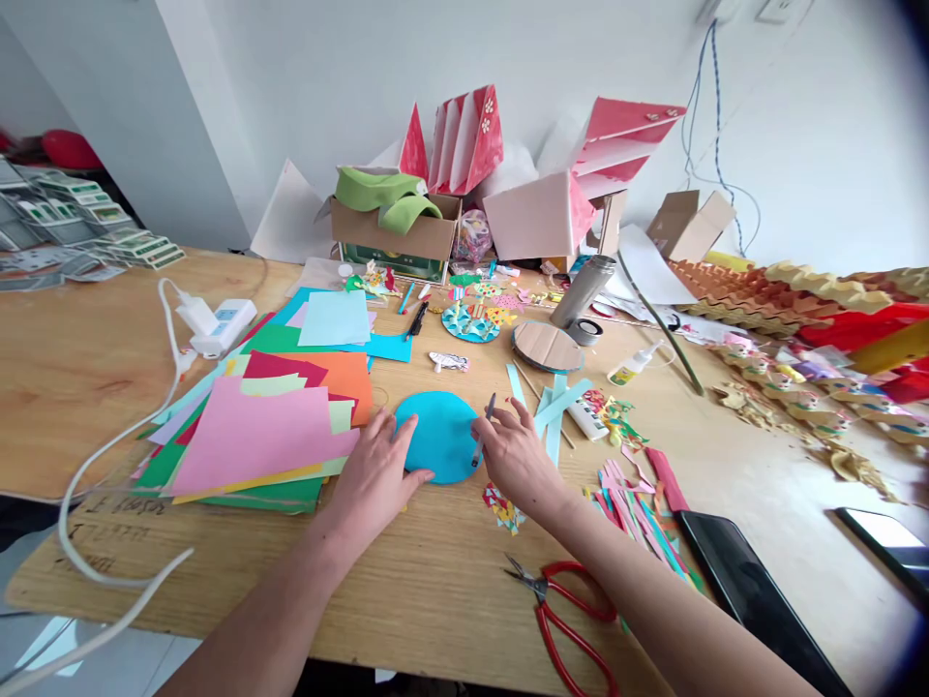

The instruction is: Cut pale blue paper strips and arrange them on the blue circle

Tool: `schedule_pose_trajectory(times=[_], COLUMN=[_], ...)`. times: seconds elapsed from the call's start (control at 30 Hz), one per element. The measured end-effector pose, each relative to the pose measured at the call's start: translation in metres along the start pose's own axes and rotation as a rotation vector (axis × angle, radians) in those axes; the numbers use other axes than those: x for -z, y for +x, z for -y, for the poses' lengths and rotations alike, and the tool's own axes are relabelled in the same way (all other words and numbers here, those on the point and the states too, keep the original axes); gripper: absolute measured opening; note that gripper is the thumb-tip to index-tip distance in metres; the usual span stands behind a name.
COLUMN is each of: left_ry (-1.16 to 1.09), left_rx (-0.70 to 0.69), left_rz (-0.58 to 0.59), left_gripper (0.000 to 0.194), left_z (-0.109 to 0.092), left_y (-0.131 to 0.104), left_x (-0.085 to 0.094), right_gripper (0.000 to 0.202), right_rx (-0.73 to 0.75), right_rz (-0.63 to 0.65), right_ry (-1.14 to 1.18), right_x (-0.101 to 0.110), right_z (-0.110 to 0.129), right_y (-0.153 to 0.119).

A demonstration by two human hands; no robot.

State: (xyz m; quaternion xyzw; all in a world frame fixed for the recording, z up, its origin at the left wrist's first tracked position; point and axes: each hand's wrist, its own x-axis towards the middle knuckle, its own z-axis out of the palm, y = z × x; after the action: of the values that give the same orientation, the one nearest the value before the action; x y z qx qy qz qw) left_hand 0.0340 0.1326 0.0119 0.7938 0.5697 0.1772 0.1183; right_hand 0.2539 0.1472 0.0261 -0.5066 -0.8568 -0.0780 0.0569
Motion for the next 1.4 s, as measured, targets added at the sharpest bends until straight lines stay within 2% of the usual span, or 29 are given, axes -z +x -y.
schedule_pose_trajectory(times=[0.13,0.27,0.47,0.73,0.87,0.97,1.03,1.13,1.3,1.4], left_ry=[0.011,0.041,0.072,0.076,0.062,0.053,0.074,0.099,0.076,0.036], left_rx=[-0.011,0.013,-0.032,-0.094,-0.081,-0.086,-0.094,-0.091,-0.082,-0.115], left_rz=[-0.01,-0.034,-0.068,-0.104,-0.083,-0.055,-0.039,-0.027,-0.07,-0.139], left_gripper=[0.068,0.058,0.051,0.068,0.075,0.078,0.077,0.074,0.072,0.059], left_z=[-0.003,-0.006,-0.008,0.0,0.001,0.001,0.001,0.003,0.001,-0.006], left_y=[-0.001,-0.001,-0.002,-0.003,-0.003,-0.003,-0.003,-0.003,-0.002,-0.001], left_x=[0.004,0.008,0.007,-0.008,-0.014,-0.015,-0.016,-0.019,-0.017,-0.009], right_gripper=[0.026,0.026,0.024,0.024,0.024,0.02,0.024,0.033,0.045,0.04], right_rx=[-0.027,-0.047,-0.045,-0.011,0.037,0.038,0.0,-0.138,-0.405,-0.55], right_rz=[0.008,-0.028,-0.091,-0.129,-0.145,-0.217,-0.292,-0.357,-0.278,-0.229], right_ry=[0.065,0.125,0.186,0.181,0.2,0.274,0.409,0.744,1.409,1.642], right_x=[-0.004,-0.011,-0.018,-0.007,-0.004,0.002,0.009,0.018,0.016,0.008], right_z=[-0.01,-0.017,-0.022,-0.018,-0.017,-0.018,-0.019,-0.022,-0.025,-0.022], right_y=[0.014,0.024,0.025,0.004,-0.006,-0.008,-0.007,-0.002,0.018,0.029])
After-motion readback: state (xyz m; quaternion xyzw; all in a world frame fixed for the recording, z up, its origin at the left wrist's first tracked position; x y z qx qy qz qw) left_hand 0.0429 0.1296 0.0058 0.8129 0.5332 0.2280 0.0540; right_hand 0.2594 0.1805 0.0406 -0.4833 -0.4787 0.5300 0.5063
